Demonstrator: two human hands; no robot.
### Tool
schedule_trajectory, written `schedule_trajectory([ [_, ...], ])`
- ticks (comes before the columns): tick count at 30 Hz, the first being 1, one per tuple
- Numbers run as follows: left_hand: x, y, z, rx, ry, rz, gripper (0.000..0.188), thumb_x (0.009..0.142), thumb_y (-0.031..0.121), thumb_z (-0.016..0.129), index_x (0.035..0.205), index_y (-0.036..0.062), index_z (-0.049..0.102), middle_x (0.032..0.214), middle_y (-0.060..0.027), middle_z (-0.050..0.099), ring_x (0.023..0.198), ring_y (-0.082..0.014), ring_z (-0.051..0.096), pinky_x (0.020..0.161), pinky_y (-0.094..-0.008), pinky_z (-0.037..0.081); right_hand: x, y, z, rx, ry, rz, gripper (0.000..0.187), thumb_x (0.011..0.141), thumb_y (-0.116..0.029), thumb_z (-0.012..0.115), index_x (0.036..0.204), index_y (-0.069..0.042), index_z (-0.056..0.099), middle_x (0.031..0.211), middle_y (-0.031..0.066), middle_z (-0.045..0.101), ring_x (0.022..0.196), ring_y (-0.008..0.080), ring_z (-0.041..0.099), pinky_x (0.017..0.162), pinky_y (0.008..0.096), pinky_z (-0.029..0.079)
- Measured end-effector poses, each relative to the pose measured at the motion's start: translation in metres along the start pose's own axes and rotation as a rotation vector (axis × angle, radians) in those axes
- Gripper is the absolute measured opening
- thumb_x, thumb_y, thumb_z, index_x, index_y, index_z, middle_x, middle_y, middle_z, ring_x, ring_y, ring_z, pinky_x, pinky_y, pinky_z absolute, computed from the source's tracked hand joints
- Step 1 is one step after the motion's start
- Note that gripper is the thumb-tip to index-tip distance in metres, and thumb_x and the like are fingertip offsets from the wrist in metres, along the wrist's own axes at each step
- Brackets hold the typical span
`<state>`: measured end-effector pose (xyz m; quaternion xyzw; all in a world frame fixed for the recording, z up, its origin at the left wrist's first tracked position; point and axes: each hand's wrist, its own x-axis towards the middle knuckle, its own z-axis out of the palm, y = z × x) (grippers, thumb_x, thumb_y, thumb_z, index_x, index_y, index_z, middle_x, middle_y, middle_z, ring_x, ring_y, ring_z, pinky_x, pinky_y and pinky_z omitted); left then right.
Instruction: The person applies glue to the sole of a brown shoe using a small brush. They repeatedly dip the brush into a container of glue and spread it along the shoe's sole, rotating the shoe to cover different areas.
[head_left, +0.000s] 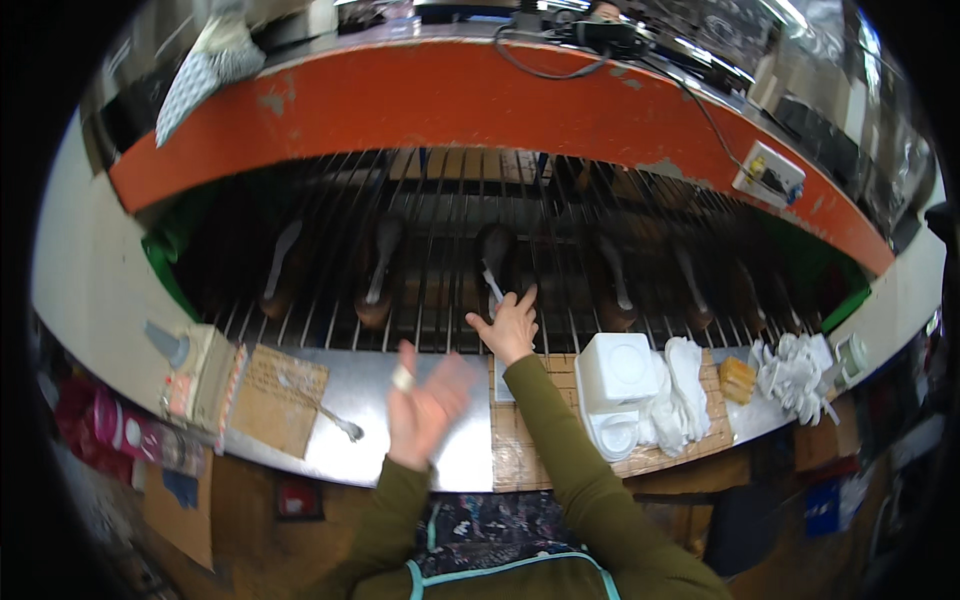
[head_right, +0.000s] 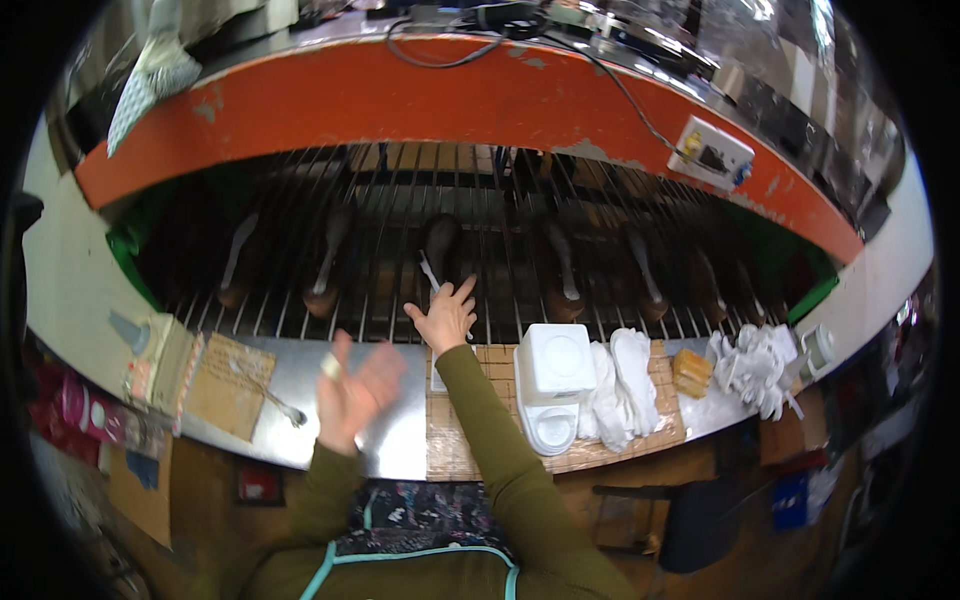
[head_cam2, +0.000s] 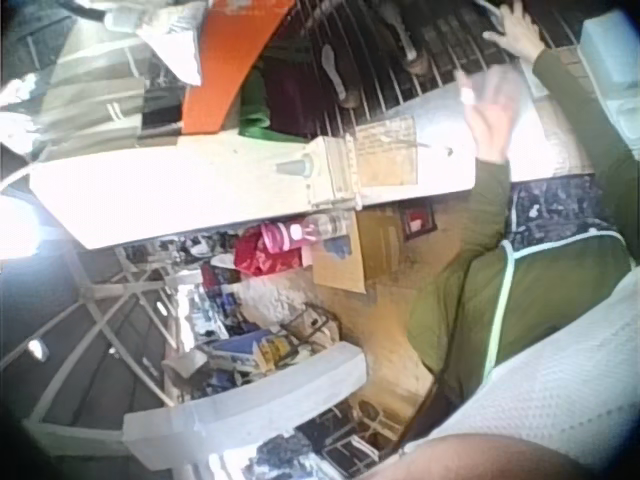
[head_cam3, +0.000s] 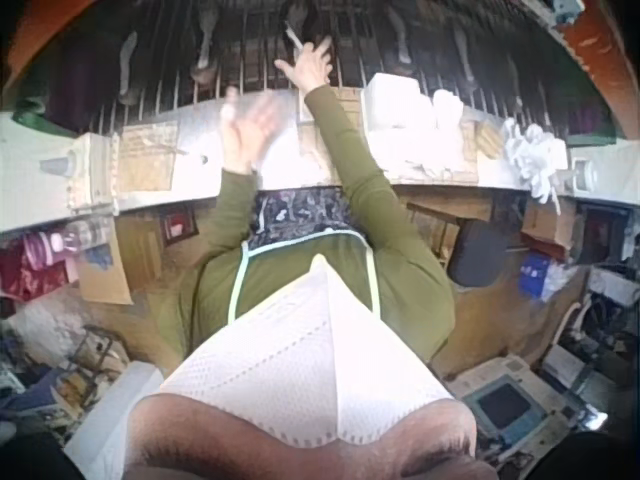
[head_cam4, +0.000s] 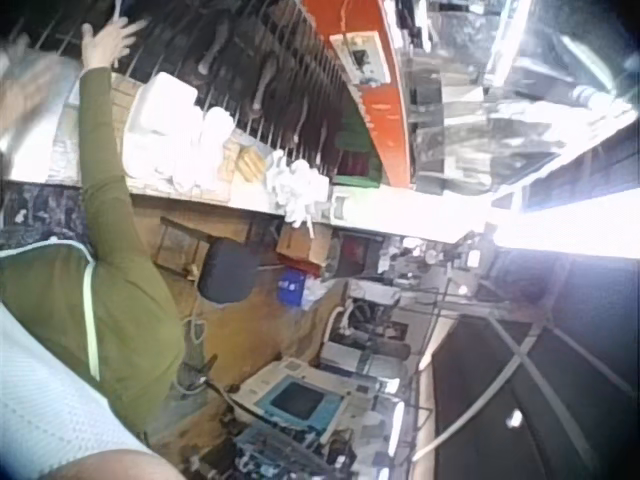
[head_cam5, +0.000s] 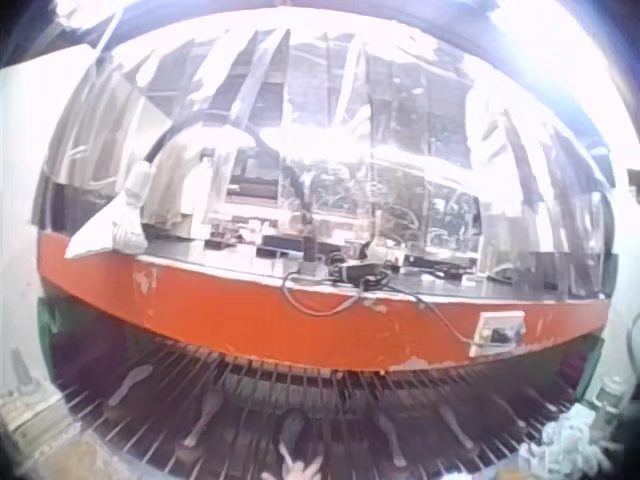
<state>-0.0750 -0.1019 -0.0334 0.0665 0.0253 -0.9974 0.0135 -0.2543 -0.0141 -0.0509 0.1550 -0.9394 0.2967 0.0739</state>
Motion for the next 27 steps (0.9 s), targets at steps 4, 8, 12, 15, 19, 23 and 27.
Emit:
schedule_trajectory([
  [4,-0.065,-0.054,-0.022,0.516,0.041,-0.202,0.059,0.099,0.041,0.038,0.149,0.0187,0.019,0.138,-0.0295,0.04,0.121,-0.0435,0.049,0.1,-0.0465,0.043,0.03,0.011,0.033,0.016,-0.076,-0.05,0.067,0.063,-0.028,0.081,0.111,0.004,0.048,0.144,0.0391,0.014,0.095,0.0497,0.06,0.08,0.0496,0.052],
  [8,-0.084,-0.061,-0.037,0.608,-0.027,-0.377,0.061,0.098,0.043,0.039,0.149,0.0143,0.021,0.139,-0.0271,0.04,0.122,-0.0375,0.049,0.103,-0.0431,0.04,0.052,0.017,0.011,0.027,0.154,-0.156,0.064,0.059,-0.034,0.074,0.108,0.0,0.05,0.13,0.0336,0.04,0.09,0.0448,0.063,0.078,0.0499,0.053],
  [12,-0.072,-0.053,-0.031,0.631,-0.039,-0.321,0.067,0.096,0.047,0.042,0.147,0.0078,0.023,0.138,-0.027,0.043,0.123,-0.0379,0.048,0.103,-0.0454,0.04,0.048,-0.006,-0.079,0.225,0.044,0.007,0.061,0.061,-0.041,0.072,0.105,-0.001,0.056,0.11,0.0222,0.057,0.089,0.0401,0.062,0.077,0.0464,0.05],
  [15,-0.053,-0.043,-0.023,0.571,-0.08,-0.262,0.079,0.091,0.056,0.047,0.147,0.0071,0.02,0.142,-0.0298,0.034,0.128,-0.0414,0.041,0.103,-0.0527,0.039,0.001,-0.011,-0.144,0.513,-0.091,-0.01,0.05,0.063,-0.034,0.074,0.093,0.001,0.054,0.091,0.0154,0.058,0.088,0.0259,0.061,0.077,0.0357,0.048],
  [19,-0.029,-0.054,-0.006,0.522,-0.202,-0.317,0.101,0.074,0.062,0.068,0.145,0.0084,0.021,0.149,-0.0269,0.022,0.135,-0.0461,0.027,0.102,-0.0655,0.031,-0.065,0.011,-0.199,1.097,-0.285,-0.054,0.038,0.067,-0.02,0.071,0.089,-0.009,0.042,0.11,0.0097,0.056,0.079,0.0091,0.055,0.071,0.0254,0.043],
  [23,-0.049,-0.066,-0.007,0.39,-0.295,-0.362,0.117,0.058,0.052,0.084,0.148,0.0124,0.021,0.152,-0.0142,0.025,0.138,-0.0365,0.027,0.109,-0.0614,0.025,-0.124,0.021,-0.234,1.086,-0.348,-0.136,0.078,0.054,-0.025,0.073,0.124,0.001,0.048,0.107,0.006,0.053,0.082,0.01,0.052,0.076,0.0249,0.044],
  [27,-0.087,-0.093,-0.047,0.508,-0.161,-0.238,0.109,0.052,0.051,0.085,0.144,0.019,0.035,0.15,-0.0024,0.032,0.136,-0.0279,0.032,0.111,-0.0568,0.025,-0.168,0.064,-0.236,0.888,-0.344,-0.154,0.071,0.072,-0.036,0.071,0.126,0.003,0.047,0.097,0.0046,0.054,0.078,0.0119,0.052,0.08,0.0264,0.044],
])
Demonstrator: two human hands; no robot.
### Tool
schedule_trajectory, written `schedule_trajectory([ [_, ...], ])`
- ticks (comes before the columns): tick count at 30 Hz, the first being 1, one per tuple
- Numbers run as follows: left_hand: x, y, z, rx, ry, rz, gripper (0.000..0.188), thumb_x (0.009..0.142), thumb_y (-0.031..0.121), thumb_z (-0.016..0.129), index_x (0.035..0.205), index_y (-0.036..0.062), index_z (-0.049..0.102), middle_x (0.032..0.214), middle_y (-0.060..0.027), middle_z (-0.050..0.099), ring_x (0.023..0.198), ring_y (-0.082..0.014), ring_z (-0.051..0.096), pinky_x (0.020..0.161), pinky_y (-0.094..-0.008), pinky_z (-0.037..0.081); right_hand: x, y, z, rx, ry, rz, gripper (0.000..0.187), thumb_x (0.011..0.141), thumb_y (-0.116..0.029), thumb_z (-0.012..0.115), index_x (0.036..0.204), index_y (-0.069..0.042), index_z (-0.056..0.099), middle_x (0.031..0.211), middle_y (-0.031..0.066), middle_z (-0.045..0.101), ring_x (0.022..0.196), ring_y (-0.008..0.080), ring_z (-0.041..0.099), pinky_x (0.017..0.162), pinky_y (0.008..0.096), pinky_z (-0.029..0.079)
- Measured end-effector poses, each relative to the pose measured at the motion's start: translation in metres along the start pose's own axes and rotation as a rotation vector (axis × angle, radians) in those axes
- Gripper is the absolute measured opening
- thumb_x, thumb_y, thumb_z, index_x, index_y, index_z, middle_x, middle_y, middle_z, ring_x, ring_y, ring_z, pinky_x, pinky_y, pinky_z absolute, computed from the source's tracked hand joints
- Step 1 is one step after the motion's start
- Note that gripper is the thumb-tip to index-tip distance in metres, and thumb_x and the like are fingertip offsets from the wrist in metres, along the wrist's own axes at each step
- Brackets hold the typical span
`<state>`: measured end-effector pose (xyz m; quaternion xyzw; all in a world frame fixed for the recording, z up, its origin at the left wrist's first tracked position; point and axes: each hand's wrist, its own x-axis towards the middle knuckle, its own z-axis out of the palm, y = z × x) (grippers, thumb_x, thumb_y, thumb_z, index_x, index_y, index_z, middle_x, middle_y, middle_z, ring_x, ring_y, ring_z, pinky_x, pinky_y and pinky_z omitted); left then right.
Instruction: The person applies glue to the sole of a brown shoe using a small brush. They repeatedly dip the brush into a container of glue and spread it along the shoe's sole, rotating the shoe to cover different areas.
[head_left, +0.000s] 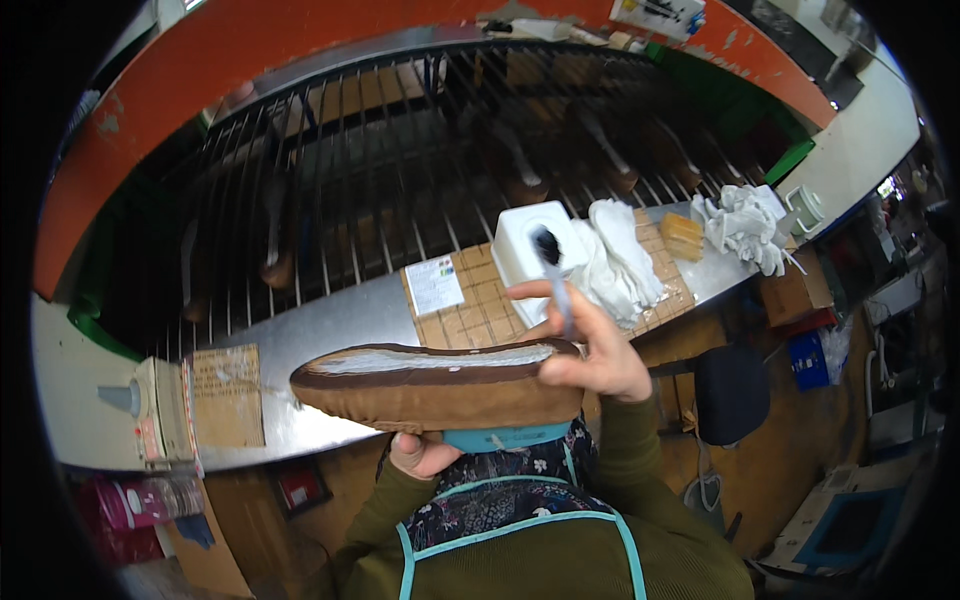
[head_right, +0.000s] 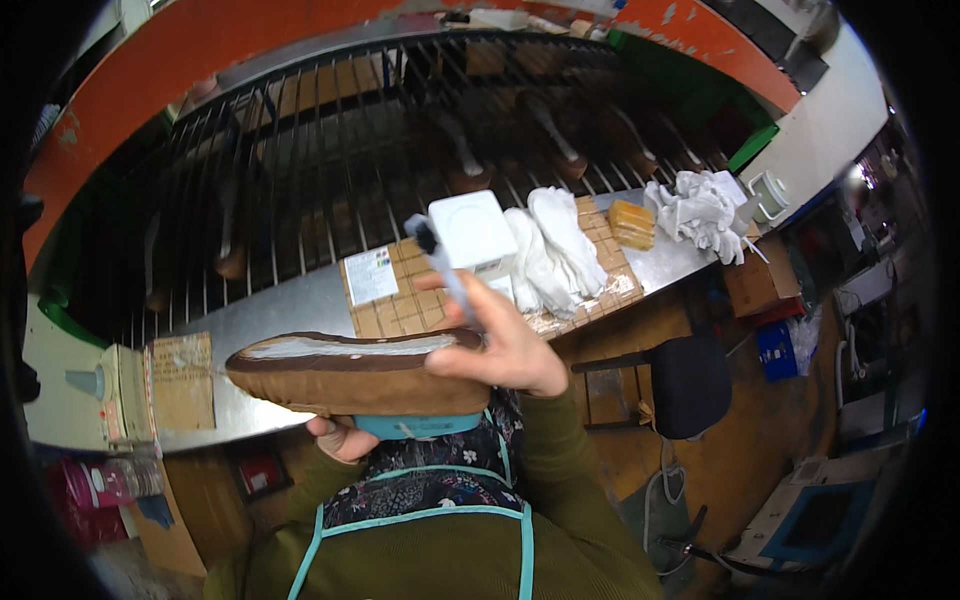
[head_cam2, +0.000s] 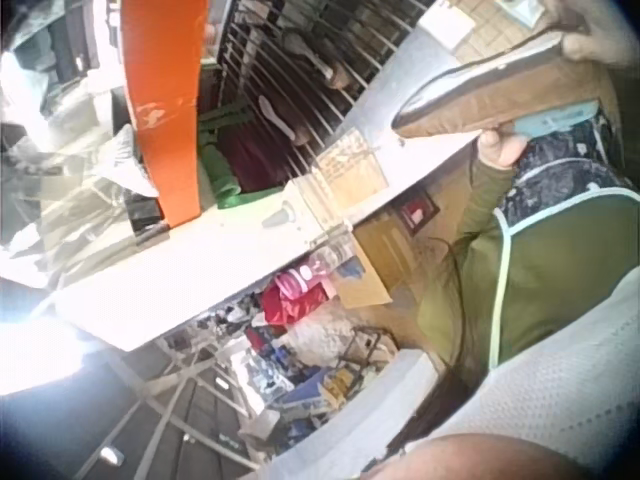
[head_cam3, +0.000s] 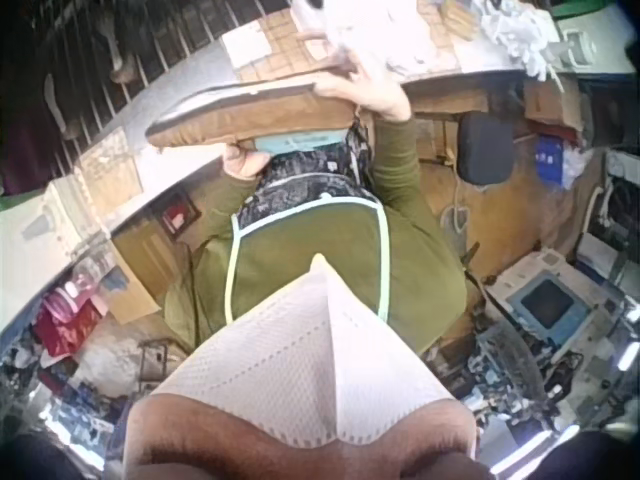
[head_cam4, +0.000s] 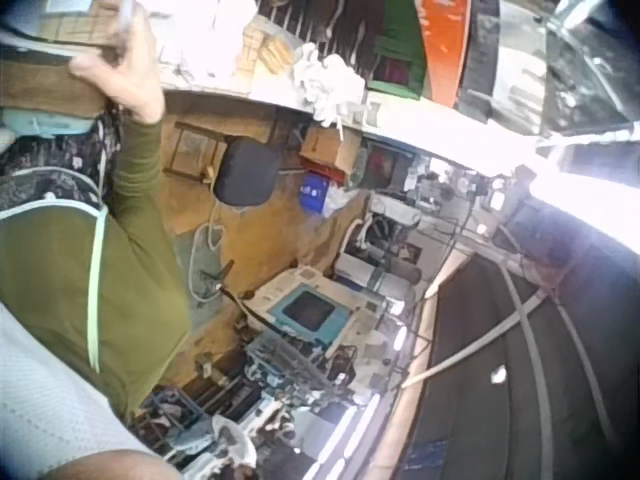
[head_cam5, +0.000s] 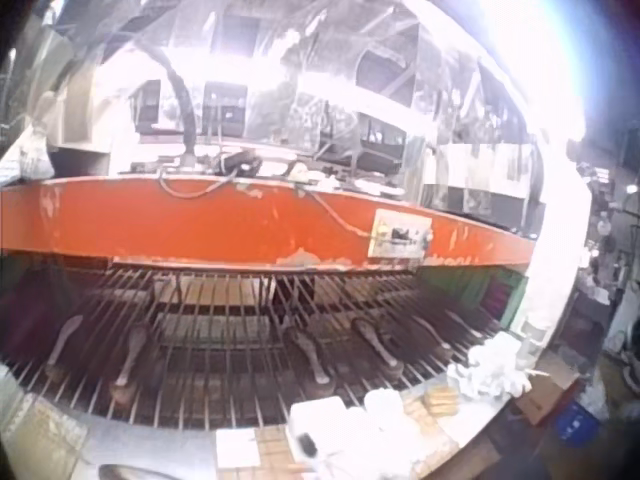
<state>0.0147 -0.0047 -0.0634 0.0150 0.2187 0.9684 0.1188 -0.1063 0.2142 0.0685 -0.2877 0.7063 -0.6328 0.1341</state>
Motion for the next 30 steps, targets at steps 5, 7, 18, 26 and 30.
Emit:
schedule_trajectory([
  [5,0.002,0.0,-0.018,-0.011,0.074,-0.041,0.118,0.048,0.056,0.085,0.145,0.0161,0.03,0.15,-0.0073,0.031,0.137,-0.0299,0.029,0.111,-0.0564,0.025,-0.049,0.074,-0.049,-0.5,0.324,0.092,0.025,0.096,-0.025,0.054,0.088,-0.003,0.062,0.082,0.0046,0.06,0.062,0.0108,0.051,0.06,0.0277,0.041],
  [7,0.015,0.015,-0.017,-0.087,-0.002,0.182,0.106,0.052,0.047,0.088,0.14,0.0124,0.039,0.145,-0.008,0.04,0.135,-0.0304,0.033,0.113,-0.0533,0.025,-0.059,0.081,-0.053,-0.738,0.379,0.164,0.018,0.092,-0.024,0.058,0.088,-0.007,0.064,0.076,0.0049,0.056,0.067,0.0168,0.053,0.065,0.0324,0.034],
  [18,0.052,0.065,0.043,0.825,0.224,1.139,0.109,0.063,0.041,0.081,0.148,0.0164,0.017,0.145,-0.0085,0.036,0.125,-0.0259,0.043,0.105,-0.0442,0.035,-0.043,0.106,-0.053,-1.358,0.451,-0.177,0.008,0.075,-0.016,0.072,0.083,-0.017,0.07,0.075,0.0005,0.054,0.072,0.0191,0.053,0.075,0.0372,0.029],
  [26,0.041,0.094,0.03,0.844,0.378,1.253,0.076,0.082,0.028,0.069,0.144,0.0126,0.028,0.139,-0.0141,0.042,0.11,-0.0239,0.057,0.092,-0.0364,0.048,-0.05,0.105,-0.075,-0.691,0.407,0.119,0.017,0.086,-0.02,0.065,0.083,-0.004,0.069,0.063,0.004,0.058,0.057,0.0165,0.053,0.061,0.0279,0.037],
  [30,0.049,0.089,0.072,0.203,0.169,0.941,0.064,0.091,0.029,0.059,0.145,0.0135,0.027,0.139,-0.0201,0.04,0.108,-0.0272,0.059,0.085,-0.0378,0.055,-0.057,0.113,-0.089,-0.072,0.27,0.557,0.022,0.093,-0.023,0.059,0.091,-0.002,0.065,0.067,-0.0035,0.057,0.061,0.0039,0.05,0.053,0.0205,0.035],
])
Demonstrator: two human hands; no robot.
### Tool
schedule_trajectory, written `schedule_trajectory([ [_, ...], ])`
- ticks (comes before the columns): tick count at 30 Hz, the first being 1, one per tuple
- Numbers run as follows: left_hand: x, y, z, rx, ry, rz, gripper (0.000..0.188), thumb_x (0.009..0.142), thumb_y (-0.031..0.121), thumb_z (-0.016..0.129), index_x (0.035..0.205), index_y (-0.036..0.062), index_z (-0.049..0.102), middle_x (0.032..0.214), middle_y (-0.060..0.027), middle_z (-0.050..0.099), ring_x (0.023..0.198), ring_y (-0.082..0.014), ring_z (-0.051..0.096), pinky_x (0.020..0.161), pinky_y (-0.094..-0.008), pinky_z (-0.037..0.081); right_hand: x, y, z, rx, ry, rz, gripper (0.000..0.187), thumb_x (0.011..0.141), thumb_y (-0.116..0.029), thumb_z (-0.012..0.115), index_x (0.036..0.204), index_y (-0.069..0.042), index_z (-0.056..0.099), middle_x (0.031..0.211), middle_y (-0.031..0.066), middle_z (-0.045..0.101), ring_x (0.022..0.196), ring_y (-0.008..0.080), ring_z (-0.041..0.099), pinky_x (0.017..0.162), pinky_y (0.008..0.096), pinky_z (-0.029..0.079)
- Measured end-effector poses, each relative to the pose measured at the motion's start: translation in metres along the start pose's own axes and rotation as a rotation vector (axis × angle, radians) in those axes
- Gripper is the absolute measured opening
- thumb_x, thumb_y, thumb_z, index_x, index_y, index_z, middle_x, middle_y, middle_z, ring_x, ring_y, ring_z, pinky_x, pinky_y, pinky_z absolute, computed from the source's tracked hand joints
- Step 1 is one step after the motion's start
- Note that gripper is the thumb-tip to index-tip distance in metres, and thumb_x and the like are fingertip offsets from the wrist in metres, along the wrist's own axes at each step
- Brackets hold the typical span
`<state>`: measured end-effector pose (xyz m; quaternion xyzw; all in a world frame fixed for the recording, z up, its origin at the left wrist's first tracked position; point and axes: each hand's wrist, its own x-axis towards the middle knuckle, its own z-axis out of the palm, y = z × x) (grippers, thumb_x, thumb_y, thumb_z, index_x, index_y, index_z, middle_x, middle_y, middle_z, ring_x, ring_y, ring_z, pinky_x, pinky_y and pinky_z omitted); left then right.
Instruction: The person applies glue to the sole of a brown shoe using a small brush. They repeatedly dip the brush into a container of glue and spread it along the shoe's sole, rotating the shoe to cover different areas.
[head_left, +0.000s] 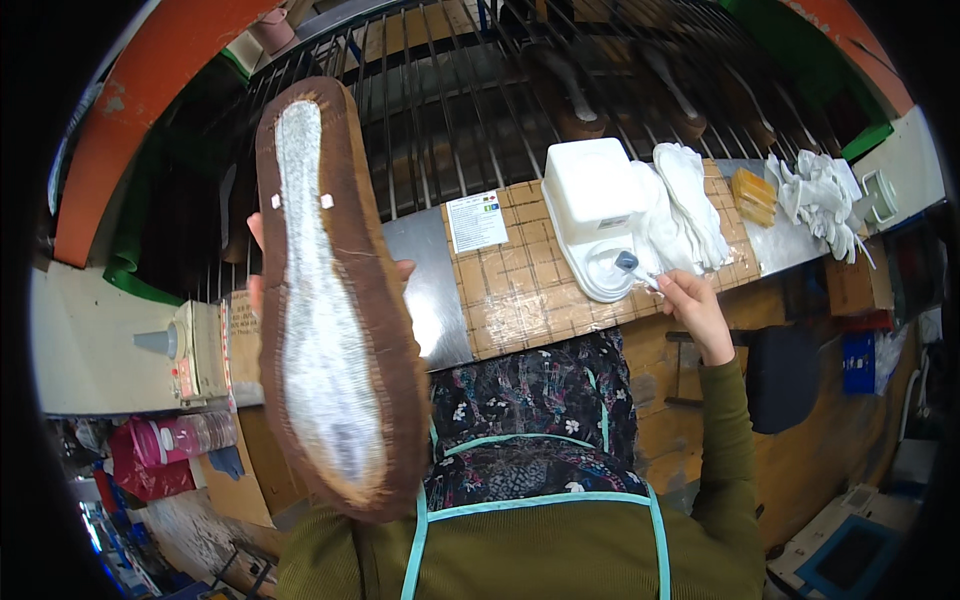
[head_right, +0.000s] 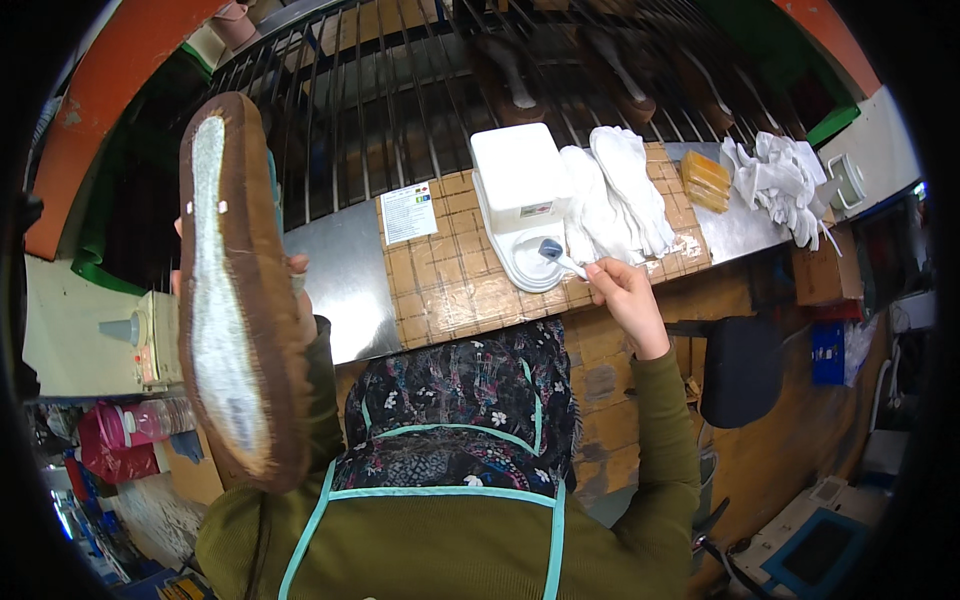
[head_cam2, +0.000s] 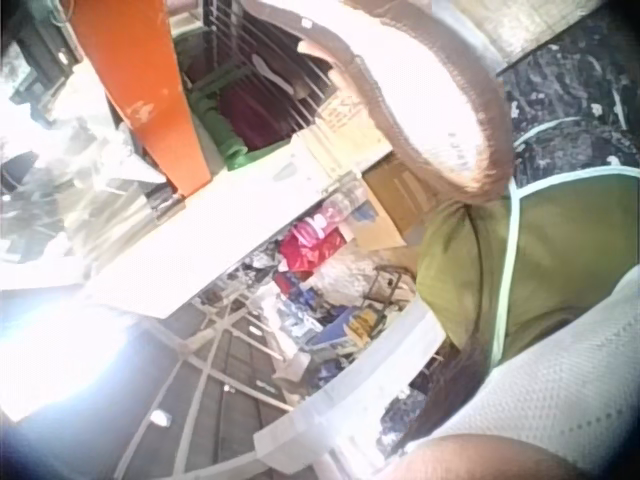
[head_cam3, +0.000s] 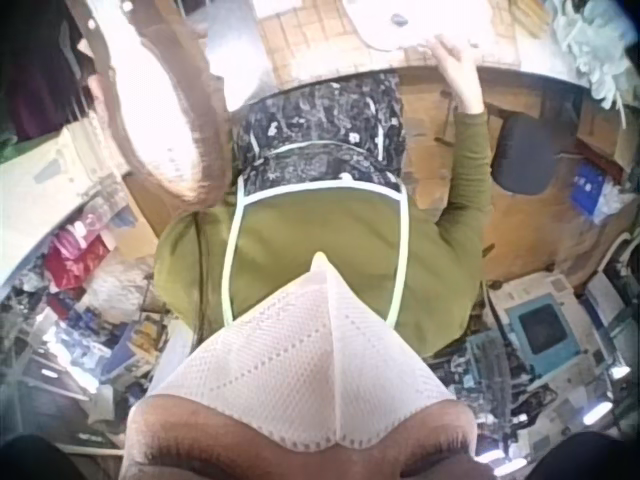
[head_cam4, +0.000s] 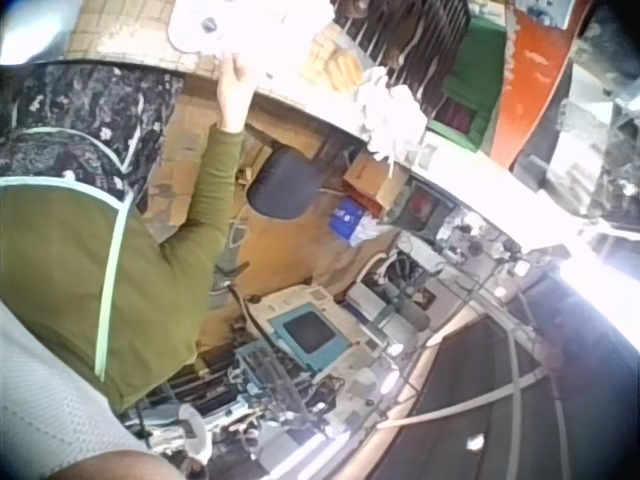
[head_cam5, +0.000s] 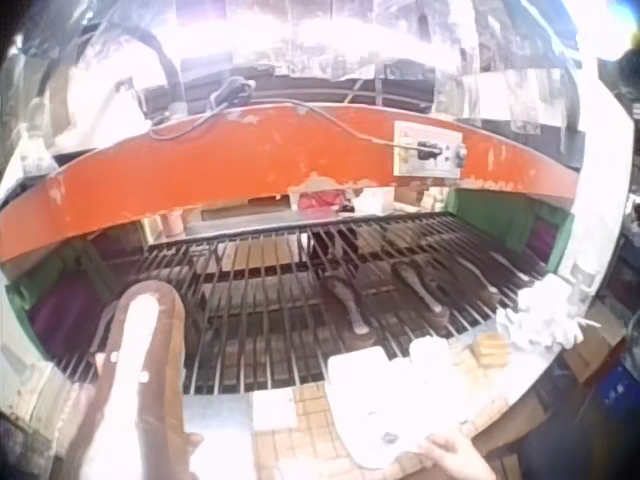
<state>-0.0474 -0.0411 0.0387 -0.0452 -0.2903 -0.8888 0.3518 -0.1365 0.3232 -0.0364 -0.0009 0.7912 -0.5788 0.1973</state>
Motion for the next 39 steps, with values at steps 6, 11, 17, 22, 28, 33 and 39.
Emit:
schedule_trajectory([
  [6,-0.009,-0.051,-0.044,0.21,-0.345,0.159,0.045,0.096,0.02,0.049,0.138,0.019,0.034,0.149,-0.0182,0.027,0.132,-0.0358,0.038,0.094,-0.048,0.052,-0.011,0.006,0.023,0.381,-0.056,-0.011,0.012,0.086,-0.011,0.068,0.089,0.0,0.068,0.075,-0.0004,0.062,0.066,0.0054,0.051,0.061,0.0192,0.038],
  [11,-0.001,-0.098,-0.075,0.916,-0.535,0.709,0.048,0.08,0.014,0.073,0.12,0.0188,0.046,0.146,-0.0189,0.033,0.135,-0.0484,0.025,0.109,-0.0559,0.031,-0.025,-0.052,0.078,-0.212,0.569,-0.695,0.015,0.078,-0.002,0.072,0.093,0.0,0.071,0.086,0.0039,0.061,0.075,0.0144,0.057,0.069,0.024,0.045],
  [17,0.015,-0.094,-0.051,0.848,-0.674,0.778,0.037,0.08,0.01,0.068,0.111,0.0249,0.054,0.14,-0.0143,0.043,0.133,-0.0511,0.027,0.109,-0.0574,0.031,-0.052,-0.087,0.115,0.08,0.357,-0.867,0.024,0.078,0.005,0.069,0.101,-0.002,0.071,0.108,0.0092,0.052,0.066,0.0077,0.052,0.061,0.0198,0.043],
  [22,-0.002,-0.071,-0.043,0.913,-0.609,0.406,0.042,0.077,0.01,0.071,0.112,0.0266,0.053,0.138,-0.0132,0.044,0.129,-0.0556,0.031,0.105,-0.061,0.035,-0.046,-0.087,0.131,0.145,0.199,-0.76,0.02,0.081,0.0,0.069,0.101,-0.001,0.071,0.11,0.008,0.05,0.067,0.0054,0.051,0.064,0.0199,0.042],
  [28,-0.005,-0.059,-0.039,0.982,-0.643,0.533,0.043,0.075,0.01,0.073,0.11,0.0255,0.053,0.137,-0.0143,0.045,0.125,-0.056,0.036,0.103,-0.061,0.038,-0.03,-0.106,0.139,0.101,0.213,-0.754,0.019,0.083,-0.001,0.067,0.101,0.0,0.071,0.11,0.0081,0.049,0.073,0.0082,0.054,0.069,0.0213,0.044],
  [33,0.0,-0.047,-0.027,1.027,-0.701,0.749,0.043,0.074,0.011,0.074,0.108,0.0249,0.052,0.136,-0.0147,0.045,0.124,-0.0567,0.037,0.102,-0.0606,0.04,-0.006,-0.122,0.14,0.044,0.234,-0.864,0.018,0.083,-0.002,0.068,0.101,-0.002,0.071,0.105,0.0065,0.05,0.083,0.0108,0.054,0.068,0.0216,0.045],
  [39,0.005,-0.049,-0.032,1.04,-0.768,0.889,0.043,0.073,0.012,0.074,0.107,0.0257,0.052,0.136,-0.0142,0.046,0.124,-0.0569,0.037,0.101,-0.0584,0.042,0.014,-0.149,0.138,0.025,0.251,-0.972,0.017,0.083,-0.003,0.068,0.1,-0.003,0.072,0.101,0.0045,0.05,0.082,0.0086,0.051,0.061,0.0192,0.042],
])
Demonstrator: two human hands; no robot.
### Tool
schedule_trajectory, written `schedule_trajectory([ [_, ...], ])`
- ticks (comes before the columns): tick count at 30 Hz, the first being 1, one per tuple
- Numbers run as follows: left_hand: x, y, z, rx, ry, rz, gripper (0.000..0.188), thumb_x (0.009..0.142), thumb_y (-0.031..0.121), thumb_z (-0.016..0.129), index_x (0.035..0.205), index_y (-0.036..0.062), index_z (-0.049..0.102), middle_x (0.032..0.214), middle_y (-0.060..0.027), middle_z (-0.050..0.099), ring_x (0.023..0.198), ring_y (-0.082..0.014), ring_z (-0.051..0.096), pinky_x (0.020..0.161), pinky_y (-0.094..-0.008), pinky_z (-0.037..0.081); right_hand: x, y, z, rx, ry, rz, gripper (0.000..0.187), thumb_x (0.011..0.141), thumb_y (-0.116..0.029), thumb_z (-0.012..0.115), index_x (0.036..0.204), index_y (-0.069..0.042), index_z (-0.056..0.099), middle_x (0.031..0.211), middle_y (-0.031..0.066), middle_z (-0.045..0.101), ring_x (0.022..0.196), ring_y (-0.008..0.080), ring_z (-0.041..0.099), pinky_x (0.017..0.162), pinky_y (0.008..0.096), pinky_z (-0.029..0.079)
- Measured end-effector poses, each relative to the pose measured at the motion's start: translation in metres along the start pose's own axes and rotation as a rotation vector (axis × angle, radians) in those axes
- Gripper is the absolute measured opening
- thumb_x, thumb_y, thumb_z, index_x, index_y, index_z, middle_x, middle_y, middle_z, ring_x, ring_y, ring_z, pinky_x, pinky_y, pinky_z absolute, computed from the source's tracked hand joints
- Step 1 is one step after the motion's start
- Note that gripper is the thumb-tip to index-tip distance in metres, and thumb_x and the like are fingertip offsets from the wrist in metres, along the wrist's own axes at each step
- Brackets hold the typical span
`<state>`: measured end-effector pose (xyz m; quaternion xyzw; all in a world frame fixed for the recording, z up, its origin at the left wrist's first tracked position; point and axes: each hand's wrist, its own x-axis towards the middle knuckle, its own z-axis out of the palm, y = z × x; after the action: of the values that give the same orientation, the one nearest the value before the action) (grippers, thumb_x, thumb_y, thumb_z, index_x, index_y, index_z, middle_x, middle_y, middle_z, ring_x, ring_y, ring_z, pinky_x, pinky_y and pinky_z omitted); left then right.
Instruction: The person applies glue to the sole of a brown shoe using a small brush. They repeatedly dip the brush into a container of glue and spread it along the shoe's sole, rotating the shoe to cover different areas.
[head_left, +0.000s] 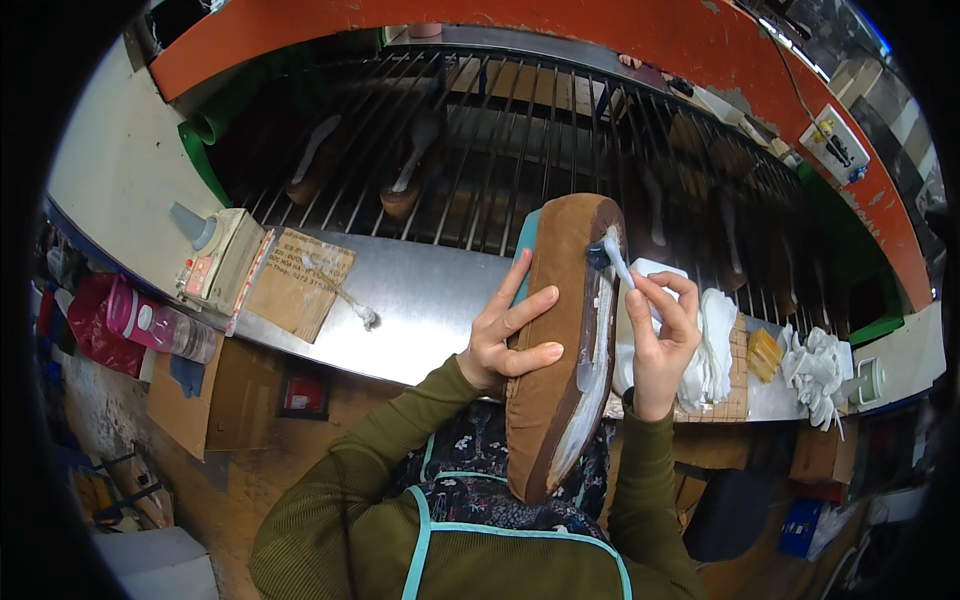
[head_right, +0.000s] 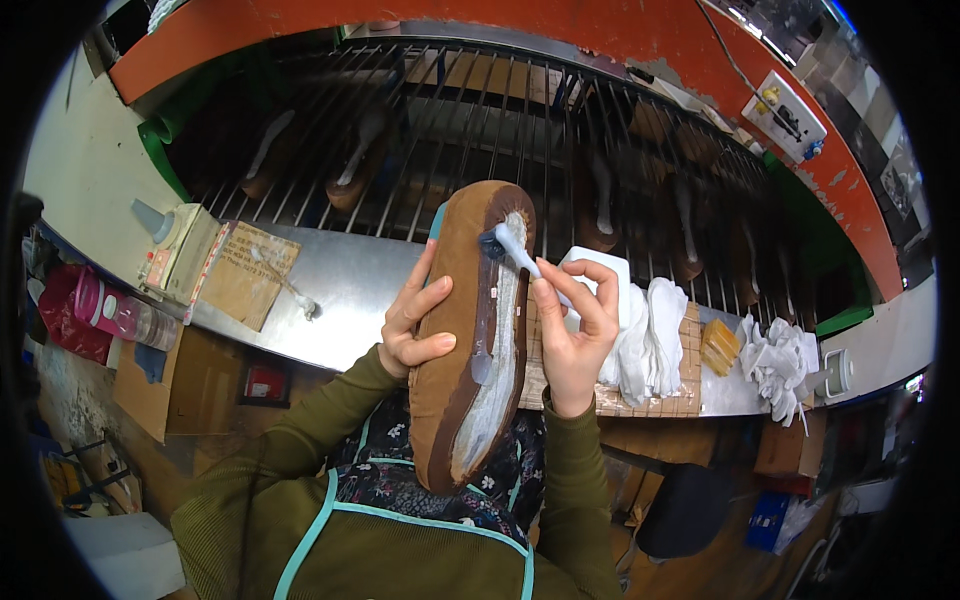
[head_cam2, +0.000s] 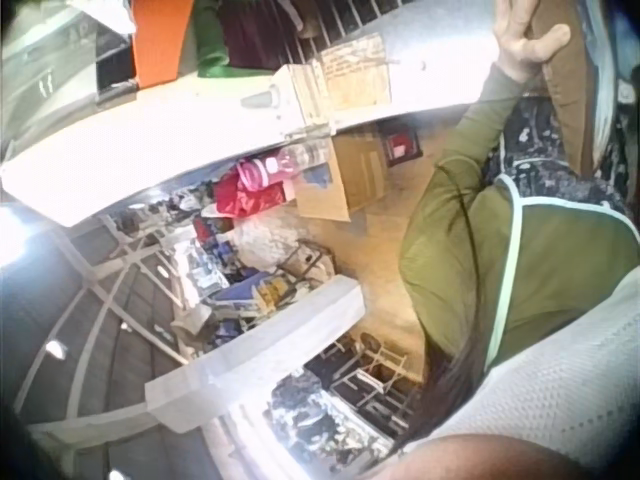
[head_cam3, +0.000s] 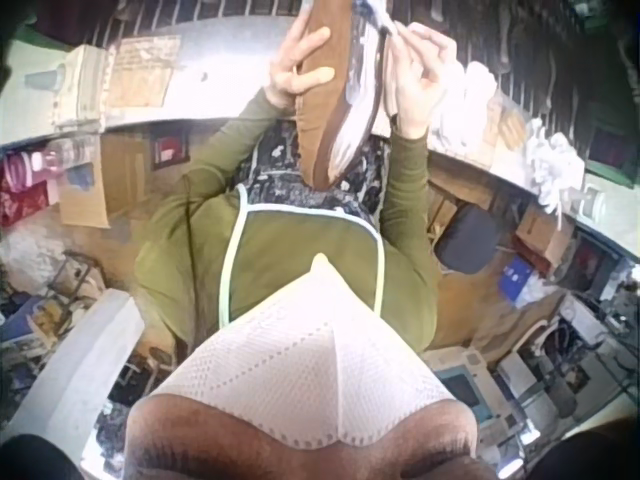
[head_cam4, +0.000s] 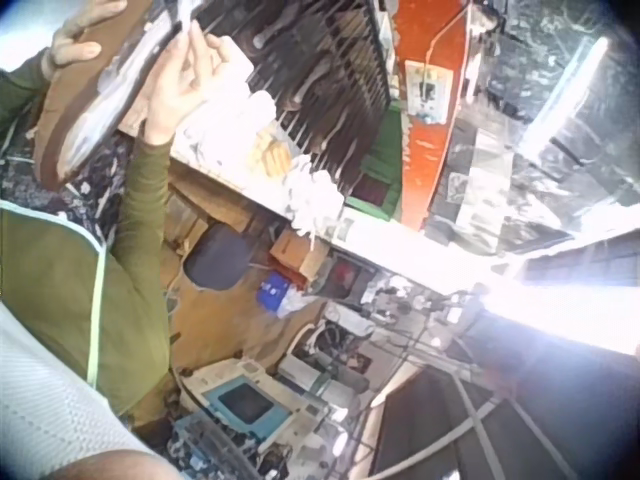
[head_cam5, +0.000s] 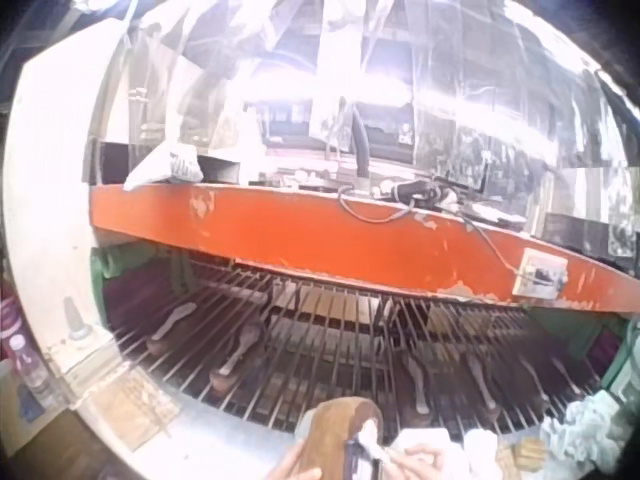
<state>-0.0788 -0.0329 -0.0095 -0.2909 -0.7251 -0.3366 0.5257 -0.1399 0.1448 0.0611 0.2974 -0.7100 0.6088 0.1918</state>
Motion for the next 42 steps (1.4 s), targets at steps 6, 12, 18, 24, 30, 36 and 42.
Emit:
schedule_trajectory([
  [6,0.004,0.006,-0.002,-0.041,0.001,-0.073,0.043,0.073,0.011,0.074,0.106,0.0262,0.052,0.136,-0.0138,0.046,0.124,-0.0567,0.037,0.1,-0.0577,0.043,0.027,0.0,0.0,-0.046,0.037,-0.1,0.018,0.082,-0.002,0.069,0.1,-0.004,0.072,0.101,0.0048,0.05,0.077,0.0074,0.05,0.058,0.019,0.041],
  [12,0.003,0.0,-0.003,-0.012,0.0,0.009,0.043,0.073,0.012,0.074,0.106,0.0261,0.052,0.135,-0.0147,0.046,0.124,-0.0574,0.037,0.1,-0.0579,0.043,0.028,0.008,-0.012,-0.048,-0.094,-0.202,0.019,0.08,0.0,0.07,0.098,-0.004,0.072,0.099,0.0053,0.052,0.075,0.0088,0.053,0.056,0.0197,0.041],
  [18,0.004,0.0,-0.006,-0.026,-0.009,-0.058,0.044,0.074,0.012,0.074,0.109,0.0254,0.051,0.135,-0.0161,0.046,0.124,-0.0566,0.038,0.101,-0.059,0.041,0.011,0.014,-0.027,0.014,-0.281,-0.11,0.016,0.079,-0.003,0.071,0.095,-0.004,0.073,0.093,0.0043,0.055,0.074,0.0095,0.053,0.056,0.0208,0.041],
  [24,0.005,-0.009,-0.007,0.05,0.022,-0.005,0.045,0.074,0.012,0.074,0.111,0.0245,0.051,0.135,-0.0165,0.047,0.124,-0.0534,0.04,0.103,-0.0583,0.04,-0.004,0.015,-0.035,0.093,-0.411,0.015,0.016,0.08,-0.006,0.072,0.095,-0.004,0.073,0.091,0.0037,0.056,0.078,0.01,0.056,0.057,0.0201,0.045],
  [30,0.0,-0.018,-0.01,0.073,0.009,-0.046,0.041,0.076,0.013,0.073,0.11,0.0246,0.053,0.134,-0.0168,0.048,0.125,-0.054,0.038,0.101,-0.0559,0.043,-0.02,0.013,-0.038,0.152,-0.445,0.068,0.015,0.08,-0.007,0.072,0.095,-0.004,0.073,0.09,0.0029,0.056,0.073,0.009,0.056,0.058,0.0215,0.043],
  [36,0.001,-0.019,-0.009,0.136,0.01,-0.031,0.04,0.077,0.014,0.072,0.11,0.0249,0.053,0.134,-0.016,0.048,0.125,-0.0532,0.039,0.102,-0.055,0.043,-0.038,0.005,-0.039,0.099,-0.423,0.07,0.016,0.078,-0.005,0.072,0.094,-0.003,0.073,0.09,0.0044,0.057,0.07,0.0105,0.056,0.057,0.0223,0.044],
  [42,0.0,-0.021,-0.007,0.148,0.017,-0.039,0.043,0.076,0.016,0.074,0.113,0.0251,0.053,0.135,-0.0155,0.048,0.126,-0.0515,0.039,0.102,-0.054,0.042,-0.053,-0.003,-0.04,0.101,-0.38,0.09,0.018,0.077,-0.004,0.072,0.095,-0.004,0.073,0.09,0.0056,0.057,0.071,0.0113,0.057,0.06,0.0232,0.046],
])
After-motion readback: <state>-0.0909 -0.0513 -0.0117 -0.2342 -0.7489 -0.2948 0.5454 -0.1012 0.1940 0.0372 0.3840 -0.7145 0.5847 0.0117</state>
